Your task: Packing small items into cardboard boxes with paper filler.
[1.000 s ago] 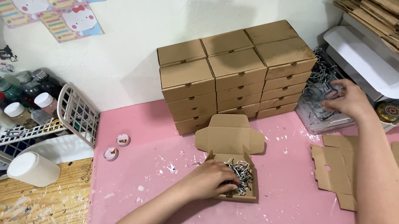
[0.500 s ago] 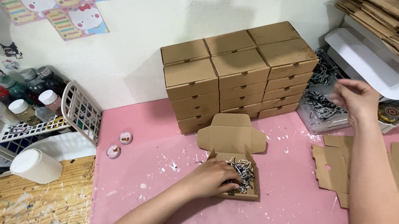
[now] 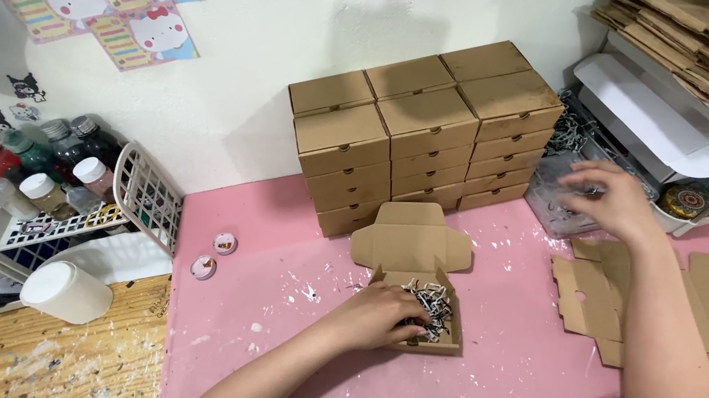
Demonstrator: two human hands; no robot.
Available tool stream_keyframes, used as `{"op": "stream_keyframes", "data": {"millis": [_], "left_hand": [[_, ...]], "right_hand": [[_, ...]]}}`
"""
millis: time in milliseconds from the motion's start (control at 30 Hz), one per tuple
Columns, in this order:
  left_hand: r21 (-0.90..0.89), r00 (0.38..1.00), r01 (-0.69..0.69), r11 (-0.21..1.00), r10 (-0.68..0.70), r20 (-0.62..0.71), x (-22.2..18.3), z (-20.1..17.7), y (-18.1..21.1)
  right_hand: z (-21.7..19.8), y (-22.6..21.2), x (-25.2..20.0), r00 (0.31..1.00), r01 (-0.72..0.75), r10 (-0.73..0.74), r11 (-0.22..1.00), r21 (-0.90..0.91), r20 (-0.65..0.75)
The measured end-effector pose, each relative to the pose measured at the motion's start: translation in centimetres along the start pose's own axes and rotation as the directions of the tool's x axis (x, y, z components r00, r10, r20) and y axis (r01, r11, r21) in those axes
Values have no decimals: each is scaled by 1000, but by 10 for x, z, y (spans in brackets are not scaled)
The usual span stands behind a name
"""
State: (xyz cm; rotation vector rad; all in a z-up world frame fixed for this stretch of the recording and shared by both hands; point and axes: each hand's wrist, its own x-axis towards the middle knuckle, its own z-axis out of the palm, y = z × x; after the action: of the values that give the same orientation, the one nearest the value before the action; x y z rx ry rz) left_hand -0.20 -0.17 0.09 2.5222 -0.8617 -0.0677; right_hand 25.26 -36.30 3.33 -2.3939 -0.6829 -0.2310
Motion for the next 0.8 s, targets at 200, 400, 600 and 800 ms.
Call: {"op": "stream_keyframes", "data": {"millis": [200, 400, 600, 800], "left_hand": [[13, 1000, -4, 1000, 4, 2, -1, 0, 1], [56, 1000, 29, 998, -29, 2, -1, -2, 3], [77, 979, 102, 992, -86, -185, -1, -9, 2], [26, 962, 140, 990, -130, -242, -2, -20, 4]], "right_hand": [[-11, -23, -9, 880, -92, -101, 923, -374, -465], [7, -6, -9, 744, -128, 373, 894, 430, -554], [11, -69, -29, 814, 247, 316, 572, 782, -488], [21, -107, -28, 838, 195, 347, 531, 825, -421]]}}
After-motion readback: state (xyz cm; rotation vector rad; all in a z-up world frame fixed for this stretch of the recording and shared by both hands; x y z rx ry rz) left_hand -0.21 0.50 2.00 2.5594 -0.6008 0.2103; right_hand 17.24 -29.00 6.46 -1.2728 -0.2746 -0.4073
